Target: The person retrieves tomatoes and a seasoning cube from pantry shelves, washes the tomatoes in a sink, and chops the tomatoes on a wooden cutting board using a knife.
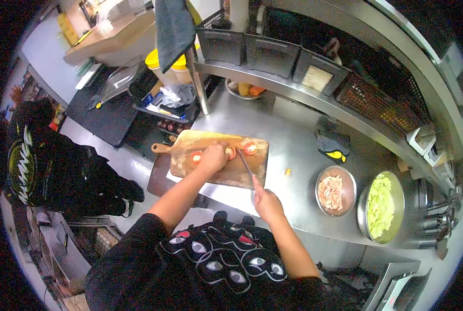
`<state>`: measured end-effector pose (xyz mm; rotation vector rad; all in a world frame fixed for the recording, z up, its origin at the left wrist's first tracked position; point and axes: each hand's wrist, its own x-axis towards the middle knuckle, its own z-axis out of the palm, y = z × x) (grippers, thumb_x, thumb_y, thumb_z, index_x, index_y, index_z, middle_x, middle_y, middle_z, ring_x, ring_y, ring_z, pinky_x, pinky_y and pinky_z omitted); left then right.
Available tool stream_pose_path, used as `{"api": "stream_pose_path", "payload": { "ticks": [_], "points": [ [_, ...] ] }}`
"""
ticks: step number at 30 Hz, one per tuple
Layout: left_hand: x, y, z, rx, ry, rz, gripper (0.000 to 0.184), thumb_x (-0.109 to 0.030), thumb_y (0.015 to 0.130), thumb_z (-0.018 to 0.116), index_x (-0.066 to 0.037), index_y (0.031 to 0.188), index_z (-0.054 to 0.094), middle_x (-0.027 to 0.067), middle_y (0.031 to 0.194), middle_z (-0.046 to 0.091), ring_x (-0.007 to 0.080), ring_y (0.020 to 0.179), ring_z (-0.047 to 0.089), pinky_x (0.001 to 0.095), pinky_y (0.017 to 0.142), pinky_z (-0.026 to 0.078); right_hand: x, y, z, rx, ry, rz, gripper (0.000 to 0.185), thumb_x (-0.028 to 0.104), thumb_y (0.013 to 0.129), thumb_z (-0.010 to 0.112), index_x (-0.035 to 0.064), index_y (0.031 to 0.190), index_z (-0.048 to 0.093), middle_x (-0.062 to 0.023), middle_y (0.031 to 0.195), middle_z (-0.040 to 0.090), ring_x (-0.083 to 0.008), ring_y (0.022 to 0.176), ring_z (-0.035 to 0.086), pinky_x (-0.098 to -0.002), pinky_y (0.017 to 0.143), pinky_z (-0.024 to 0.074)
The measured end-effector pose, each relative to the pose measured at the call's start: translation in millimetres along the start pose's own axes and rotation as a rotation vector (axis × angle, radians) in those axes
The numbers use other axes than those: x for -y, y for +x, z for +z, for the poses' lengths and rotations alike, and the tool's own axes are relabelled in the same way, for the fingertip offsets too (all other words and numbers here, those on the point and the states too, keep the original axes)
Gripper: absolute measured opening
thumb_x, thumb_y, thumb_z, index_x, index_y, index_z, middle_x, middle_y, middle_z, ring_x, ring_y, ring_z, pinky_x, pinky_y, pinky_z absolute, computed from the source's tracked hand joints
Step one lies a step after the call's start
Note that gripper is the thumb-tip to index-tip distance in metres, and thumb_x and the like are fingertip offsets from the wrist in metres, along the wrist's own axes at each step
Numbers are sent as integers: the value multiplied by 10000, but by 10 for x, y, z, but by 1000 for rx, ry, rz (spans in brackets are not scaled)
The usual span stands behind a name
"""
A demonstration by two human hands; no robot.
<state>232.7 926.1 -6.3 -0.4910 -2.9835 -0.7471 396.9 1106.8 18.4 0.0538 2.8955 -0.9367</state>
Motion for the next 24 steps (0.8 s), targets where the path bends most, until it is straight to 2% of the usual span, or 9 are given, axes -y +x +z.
{"api": "stream_pose_path", "payload": {
  "ticks": [3, 5, 9, 12, 15, 18, 21, 24],
  "points": [
    [-57, 87, 121, 65, -1, -45, 234, -175, 756, 612, -53, 954, 643, 230, 894, 632, 339, 888, 618, 445, 800, 480, 6, 43, 38, -13, -50, 1, 516, 169, 862, 475, 230, 1361, 356, -220, 743, 601, -387, 683, 603, -488, 644, 484],
    [37, 179, 263, 88, -107, -103, 252, -196, 734, 647, -71, 953, 658, 225, 874, 639, 324, 865, 630, 429, 783, 487, 30, 71, 37, 0, -104, 5, 526, 176, 864, 471, 238, 1369, 337, -214, 745, 603, -383, 678, 606, -486, 638, 490],
    [-57, 229, 83, 203, -186, -225, 300, -260, 682, 713, -94, 930, 684, 217, 867, 645, 304, 842, 642, 405, 747, 493, 84, 110, 36, 51, -169, 14, 544, 180, 869, 457, 244, 1385, 297, -215, 765, 608, -380, 674, 609, -482, 633, 495],
    [-60, 260, 86, 216, -129, -232, 295, -277, 653, 740, -94, 880, 698, 201, 860, 651, 308, 830, 645, 397, 728, 496, 129, 132, 39, 89, -164, 15, 566, 159, 855, 459, 230, 1390, 287, -221, 789, 610, -384, 684, 612, -484, 630, 495],
    [-123, 234, -11, 243, -207, -281, 281, -268, 650, 743, -107, 877, 704, 199, 871, 651, 317, 829, 646, 398, 733, 499, 139, 188, 94, 106, -154, 39, 535, 188, 886, 434, 248, 1394, 277, -232, 753, 609, -392, 673, 605, -488, 627, 483],
    [-28, 249, 154, 146, -78, -201, 294, -258, 650, 741, -131, 913, 703, 206, 881, 649, 318, 843, 646, 388, 738, 503, 86, 332, 271, 21, -190, -26, 566, 167, 867, 437, 244, 1399, 261, -232, 765, 618, -389, 671, 612, -491, 621, 483],
    [58, 274, 257, 164, -56, -155, 294, -205, 672, 721, -109, 948, 695, 217, 905, 643, 325, 869, 641, 388, 761, 502, 91, 479, 296, 61, -214, 15, 597, 147, 844, 454, 244, 1400, 259, -231, 776, 621, -384, 675, 617, -491, 617, 482],
    [118, 227, 158, 242, -165, -306, 278, -130, 702, 679, -57, 970, 680, 222, 928, 640, 329, 894, 634, 387, 788, 494, 78, 330, 214, 95, -193, 37, 588, 147, 845, 457, 241, 1396, 273, -230, 762, 618, -385, 675, 614, -489, 618, 483]
  ]
}}
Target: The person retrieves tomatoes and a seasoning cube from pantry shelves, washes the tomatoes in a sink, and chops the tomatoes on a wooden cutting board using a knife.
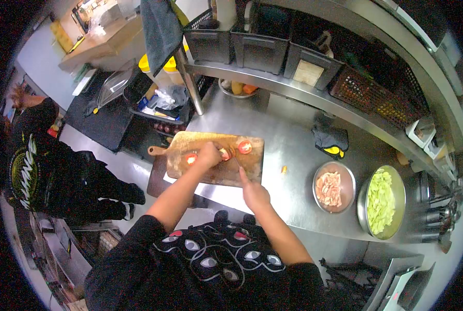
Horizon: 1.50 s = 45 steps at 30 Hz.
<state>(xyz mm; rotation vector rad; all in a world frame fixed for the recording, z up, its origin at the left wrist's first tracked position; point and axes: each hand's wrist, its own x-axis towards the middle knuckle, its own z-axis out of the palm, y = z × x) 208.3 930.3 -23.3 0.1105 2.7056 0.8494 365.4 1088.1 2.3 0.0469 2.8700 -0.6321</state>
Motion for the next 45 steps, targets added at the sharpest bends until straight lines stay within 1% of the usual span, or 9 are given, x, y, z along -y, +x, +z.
{"api": "stream_pose_path", "payload": {
  "ticks": [3, 7, 18, 21, 27, 33, 39, 42, 45],
  "points": [
    [177, 62, 101, 24, -126, 45, 263, -75, 729, 631, -9, 981, 664, 231, 937, 636, 335, 907, 630, 386, 805, 486, -91, -241, -94, 81, 18, 25, 562, 150, 856, 452, 236, 1389, 294, -228, 762, 612, -387, 677, 609, -488, 621, 484],
    [64, -61, 114, -81, -17, 159, 265, -72, 687, 654, -32, 948, 678, 235, 893, 637, 331, 854, 643, 381, 756, 496, -81, -313, -180, 1, 23, -7, 552, 156, 859, 461, 234, 1384, 310, -225, 768, 606, -381, 678, 607, -479, 619, 489],
    [-133, -159, 2, -18, 49, 163, 247, -65, 704, 612, -38, 940, 675, 260, 871, 618, 359, 851, 632, 406, 767, 492, 13, -102, -1, -31, -26, -33, 543, 152, 851, 469, 231, 1369, 329, -205, 732, 617, -388, 618, 600, -478, 601, 496],
    [-132, -148, 16, -39, 42, 149, 240, -63, 711, 610, -48, 939, 682, 248, 893, 626, 344, 869, 634, 395, 782, 491, -28, 65, 45, -29, 77, -38, 513, 171, 863, 468, 226, 1359, 351, -211, 703, 609, -388, 621, 598, -481, 599, 488],
    [-2, -164, -10, -78, -32, 138, 250, -37, 705, 601, -37, 942, 684, 237, 876, 629, 346, 862, 630, 387, 778, 487, -128, -312, -94, 60, 111, 19, 483, 193, 882, 463, 227, 1354, 366, -223, 672, 592, -384, 640, 598, -479, 606, 473],
    [-132, -198, -7, -54, 0, 126, 208, -86, 715, 623, -49, 907, 692, 213, 901, 644, 320, 858, 642, 370, 782, 496, -19, -379, -238, -19, 51, -38, 511, 188, 881, 441, 237, 1375, 321, -211, 722, 607, -381, 663, 612, -477, 624, 496],
    [-126, -197, 43, -92, 4, 162, 145, -79, 698, 624, -24, 819, 682, 238, 834, 630, 340, 805, 641, 401, 723, 502, -1, -325, -153, -12, 26, -52, 552, 143, 855, 437, 238, 1384, 307, -216, 775, 621, -383, 661, 619, -481, 614, 504],
    [-156, -240, 15, -65, 11, 112, 125, -64, 693, 619, -11, 794, 669, 242, 816, 628, 347, 791, 639, 404, 716, 502, 49, -165, -73, 48, 8, -2, 531, 171, 874, 454, 235, 1381, 309, -220, 767, 616, -379, 669, 614, -488, 608, 484],
    [-75, -211, 87, -113, -17, 132, 115, -56, 682, 619, -14, 780, 662, 239, 793, 628, 346, 772, 641, 407, 709, 502, 48, 8, 82, -26, 24, -42, 547, 161, 868, 449, 243, 1387, 295, -231, 789, 618, -384, 682, 616, -493, 613, 482]
  ]
}}
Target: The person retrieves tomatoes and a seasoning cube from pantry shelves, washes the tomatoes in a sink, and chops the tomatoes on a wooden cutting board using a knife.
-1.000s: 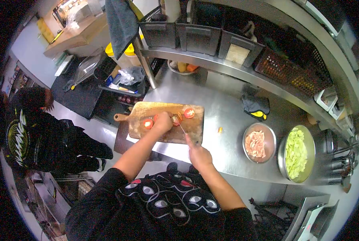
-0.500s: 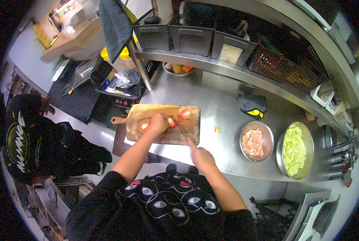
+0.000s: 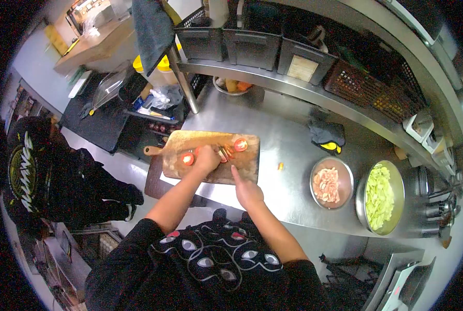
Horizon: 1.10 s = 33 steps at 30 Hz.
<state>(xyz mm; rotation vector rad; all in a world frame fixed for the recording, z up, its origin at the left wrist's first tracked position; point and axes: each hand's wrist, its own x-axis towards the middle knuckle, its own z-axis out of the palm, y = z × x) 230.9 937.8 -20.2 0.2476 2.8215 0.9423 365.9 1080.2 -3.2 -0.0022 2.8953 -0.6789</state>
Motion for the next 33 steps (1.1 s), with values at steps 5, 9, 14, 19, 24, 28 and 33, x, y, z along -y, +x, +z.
{"api": "stream_pose_path", "payload": {
  "ticks": [5, 9, 14, 19, 24, 28, 33],
  "points": [
    [153, -18, 24, -108, -11, 0, 95, -52, 665, 618, -22, 747, 655, 225, 742, 625, 333, 744, 645, 402, 693, 501, -44, -233, -206, 95, 24, 42, 542, 157, 867, 450, 243, 1383, 308, -235, 796, 616, -390, 715, 612, -485, 654, 485],
    [247, 8, 187, -163, -97, 40, 93, -32, 654, 598, -18, 732, 647, 220, 716, 621, 331, 718, 644, 392, 666, 505, -52, -316, -261, 39, 32, 16, 511, 170, 875, 450, 233, 1369, 337, -233, 799, 617, -394, 730, 607, -478, 673, 486],
    [255, 13, 229, -191, -114, 72, 101, -24, 651, 591, -17, 735, 648, 225, 726, 621, 340, 716, 642, 391, 658, 508, -19, -305, -211, 57, 25, -22, 526, 168, 873, 439, 211, 1380, 306, -224, 853, 618, -392, 715, 615, -484, 654, 498],
    [204, 5, 193, -189, -82, 48, 102, -23, 669, 592, -15, 748, 656, 235, 758, 622, 354, 749, 637, 405, 691, 506, 60, -196, -147, 41, 69, 23, 522, 171, 871, 455, 234, 1372, 325, -237, 797, 618, -393, 705, 610, -487, 651, 485],
    [189, -10, 146, -161, -127, -7, 107, -28, 687, 584, -18, 752, 668, 238, 796, 623, 357, 784, 632, 409, 738, 498, 9, -53, 38, -45, 70, -40, 552, 148, 854, 460, 240, 1378, 313, -236, 742, 612, -390, 683, 607, -489, 636, 482],
    [361, 94, 227, -164, -113, -65, 81, -75, 666, 620, -42, 716, 675, 203, 766, 637, 311, 746, 643, 376, 724, 504, -19, -316, -222, 175, 17, 62, 524, 173, 878, 423, 228, 1384, 294, -225, 767, 618, -388, 686, 615, -497, 633, 488],
    [302, 108, 158, -84, -98, -132, 78, -88, 671, 618, -53, 688, 685, 186, 767, 649, 305, 763, 649, 370, 747, 505, -35, -357, -286, 49, -1, -14, 518, 179, 877, 432, 229, 1378, 312, -224, 762, 618, -393, 666, 616, -492, 641, 495]
  ]
}}
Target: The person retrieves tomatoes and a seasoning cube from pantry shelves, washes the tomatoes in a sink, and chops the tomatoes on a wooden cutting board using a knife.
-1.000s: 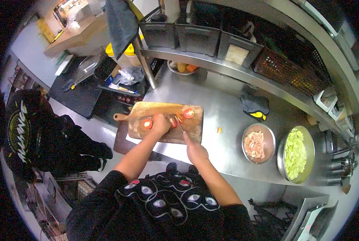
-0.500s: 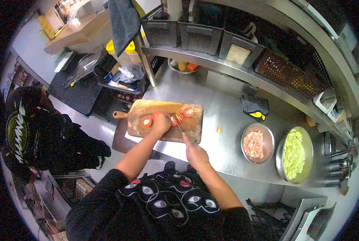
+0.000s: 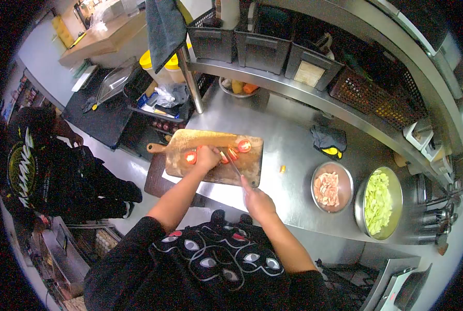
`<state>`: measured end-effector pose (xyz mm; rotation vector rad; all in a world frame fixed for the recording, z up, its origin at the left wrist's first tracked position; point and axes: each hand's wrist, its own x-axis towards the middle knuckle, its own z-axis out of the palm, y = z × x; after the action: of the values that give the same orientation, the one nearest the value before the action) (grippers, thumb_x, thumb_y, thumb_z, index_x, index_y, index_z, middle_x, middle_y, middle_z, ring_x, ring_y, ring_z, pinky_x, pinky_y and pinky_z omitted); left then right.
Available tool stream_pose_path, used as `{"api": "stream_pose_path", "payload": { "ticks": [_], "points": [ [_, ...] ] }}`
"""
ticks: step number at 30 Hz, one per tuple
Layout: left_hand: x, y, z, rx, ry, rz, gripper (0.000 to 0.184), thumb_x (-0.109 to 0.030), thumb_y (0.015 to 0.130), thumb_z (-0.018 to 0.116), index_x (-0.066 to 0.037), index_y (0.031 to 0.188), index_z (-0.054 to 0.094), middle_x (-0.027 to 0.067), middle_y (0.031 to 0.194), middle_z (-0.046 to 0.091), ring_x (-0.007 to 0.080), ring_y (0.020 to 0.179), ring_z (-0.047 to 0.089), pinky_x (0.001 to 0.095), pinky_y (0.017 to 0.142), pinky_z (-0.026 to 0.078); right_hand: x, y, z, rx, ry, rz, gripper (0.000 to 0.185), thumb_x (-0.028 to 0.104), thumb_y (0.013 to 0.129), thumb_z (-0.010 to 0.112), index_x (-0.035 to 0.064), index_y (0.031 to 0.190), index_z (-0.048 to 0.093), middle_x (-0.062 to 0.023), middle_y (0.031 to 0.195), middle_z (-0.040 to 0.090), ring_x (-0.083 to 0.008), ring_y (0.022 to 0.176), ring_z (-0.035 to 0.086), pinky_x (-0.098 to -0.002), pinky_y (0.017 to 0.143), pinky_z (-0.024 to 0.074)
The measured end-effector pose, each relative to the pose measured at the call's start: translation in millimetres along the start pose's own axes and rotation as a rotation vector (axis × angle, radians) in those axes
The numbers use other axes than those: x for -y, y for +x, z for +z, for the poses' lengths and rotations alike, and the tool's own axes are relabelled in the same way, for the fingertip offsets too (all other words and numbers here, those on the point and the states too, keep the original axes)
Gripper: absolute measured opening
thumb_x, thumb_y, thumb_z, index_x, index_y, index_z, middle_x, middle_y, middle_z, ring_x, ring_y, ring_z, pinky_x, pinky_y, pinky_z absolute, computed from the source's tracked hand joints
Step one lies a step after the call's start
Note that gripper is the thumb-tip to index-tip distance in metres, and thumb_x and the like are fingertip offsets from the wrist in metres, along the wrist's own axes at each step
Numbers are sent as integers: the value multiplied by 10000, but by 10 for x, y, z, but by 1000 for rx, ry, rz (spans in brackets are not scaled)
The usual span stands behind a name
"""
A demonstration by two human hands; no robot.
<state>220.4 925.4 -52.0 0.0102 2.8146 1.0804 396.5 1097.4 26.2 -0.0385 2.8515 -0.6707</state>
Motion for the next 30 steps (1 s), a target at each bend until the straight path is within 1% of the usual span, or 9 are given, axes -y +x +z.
{"api": "stream_pose_path", "payload": {
  "ticks": [9, 12, 15, 18, 21, 24, 26, 27, 30],
  "points": [
    [7, 56, -9, 66, 11, -40, 110, -107, 704, 606, -25, 693, 679, 196, 757, 644, 315, 755, 646, 388, 720, 503, 89, 73, -4, 44, -29, -16, 527, 145, 864, 429, 224, 1375, 324, -245, 804, 621, -401, 680, 617, -498, 643, 496],
    [36, 49, 35, -40, 59, 31, 98, -147, 669, 647, -58, 631, 665, 155, 653, 642, 261, 625, 648, 358, 659, 515, 15, 202, 229, -24, 20, -48, 522, 179, 878, 449, 251, 1377, 314, -240, 754, 611, -405, 669, 604, -485, 621, 489],
    [-10, 38, 22, -72, 131, 42, 148, -178, 704, 632, -44, 654, 668, 168, 678, 640, 287, 656, 646, 374, 680, 509, 113, 321, 244, 35, 60, 19, 529, 170, 878, 443, 249, 1382, 302, -250, 765, 609, -411, 670, 603, -491, 624, 487],
    [-29, 25, 0, -32, 115, 21, 187, -192, 737, 613, -26, 670, 667, 179, 701, 638, 299, 667, 643, 386, 683, 507, 46, 359, 336, -8, 65, -13, 541, 160, 879, 440, 250, 1388, 283, -251, 761, 608, -408, 672, 604, -487, 628, 484],
    [-12, -18, -8, -58, 58, 54, 183, -185, 749, 610, -31, 676, 679, 176, 711, 643, 295, 671, 647, 384, 679, 506, -23, 178, 283, 61, 92, 38, 528, 153, 878, 443, 248, 1380, 308, -251, 754, 605, -401, 681, 605, -475, 641, 482],
    [79, 16, 63, -50, -6, 43, 140, -138, 752, 608, -28, 765, 693, 175, 732, 651, 295, 668, 647, 381, 676, 506, -42, 38, 95, 98, 132, 43, 507, 153, 879, 447, 240, 1367, 340, -251, 762, 604, -392, 700, 607, -460, 651, 477],
    [299, 110, 171, 55, -114, -2, 176, -119, 740, 627, -35, 886, 681, 156, 718, 650, 296, 676, 646, 375, 677, 511, 4, 14, -14, 60, 181, 67, 503, 150, 878, 454, 237, 1362, 352, -251, 764, 602, -391, 707, 606, -452, 658, 476],
    [356, 147, 199, 107, -168, -24, 227, -110, 734, 637, -39, 946, 675, 146, 711, 649, 296, 680, 645, 373, 677, 514, 19, 14, -64, 41, 205, 78, 500, 149, 878, 458, 236, 1360, 358, -250, 764, 601, -391, 710, 605, -449, 662, 475],
    [-426, -258, -535, 340, 164, 225, 485, -145, 701, 707, -27, 1150, 565, 145, 930, 629, 298, 882, 613, 368, 802, 492, -37, -33, -170, -97, 261, -4, 519, 132, 876, 470, 231, 1369, 342, -248, 765, 600, -393, 708, 603, -445, 664, 472]
  ]
}}
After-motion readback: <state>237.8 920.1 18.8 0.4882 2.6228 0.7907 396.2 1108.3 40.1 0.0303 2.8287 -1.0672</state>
